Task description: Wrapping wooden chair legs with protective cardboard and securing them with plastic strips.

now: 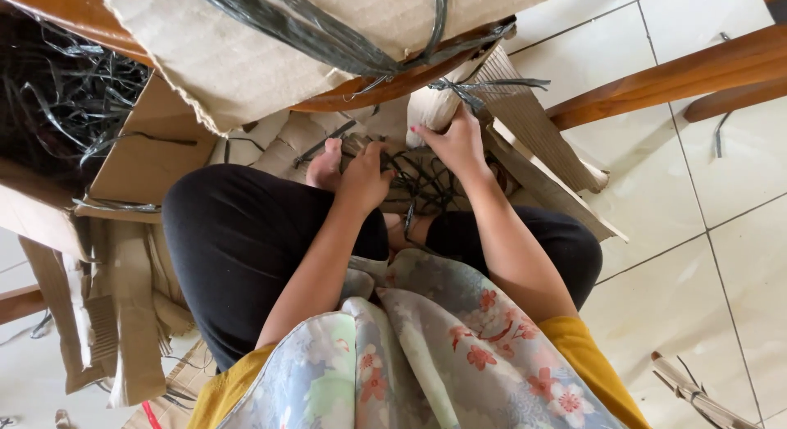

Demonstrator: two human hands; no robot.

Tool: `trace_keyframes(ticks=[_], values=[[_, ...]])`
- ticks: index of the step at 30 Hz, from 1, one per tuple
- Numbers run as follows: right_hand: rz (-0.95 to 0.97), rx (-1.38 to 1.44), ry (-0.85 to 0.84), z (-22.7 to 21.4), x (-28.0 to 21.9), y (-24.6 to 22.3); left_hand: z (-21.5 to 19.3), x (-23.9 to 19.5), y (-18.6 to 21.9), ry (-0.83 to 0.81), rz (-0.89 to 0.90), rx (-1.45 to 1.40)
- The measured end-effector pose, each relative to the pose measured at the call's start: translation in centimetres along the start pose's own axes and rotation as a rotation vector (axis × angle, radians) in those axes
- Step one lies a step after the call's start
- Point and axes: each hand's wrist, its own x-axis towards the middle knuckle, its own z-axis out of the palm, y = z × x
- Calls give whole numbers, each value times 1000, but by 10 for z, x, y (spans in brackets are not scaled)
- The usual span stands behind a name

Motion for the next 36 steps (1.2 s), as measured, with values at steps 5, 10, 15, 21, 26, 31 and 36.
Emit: trace_keyframes(ticks=[5,10,15,21,26,31,36], values=[[-161,-98,367,33,14,17,2,5,-2,-56,-55,141],[-217,-23,406,37,21,26,32,17,0,-24,-75,156],[-382,-48,442,63,52,-26,2,24,-18,-33,-88,171],[-501,-61,446,57,57,-47,18,42,-19,-15,-60,248],[-531,-31,441,64,56,-47,41,59,-15,230,82,372],[-555,56,396,60,44,-59,66,71,-33,332,101,446],[-591,21,369,61,45,-47,69,67,-39,544,235,541]])
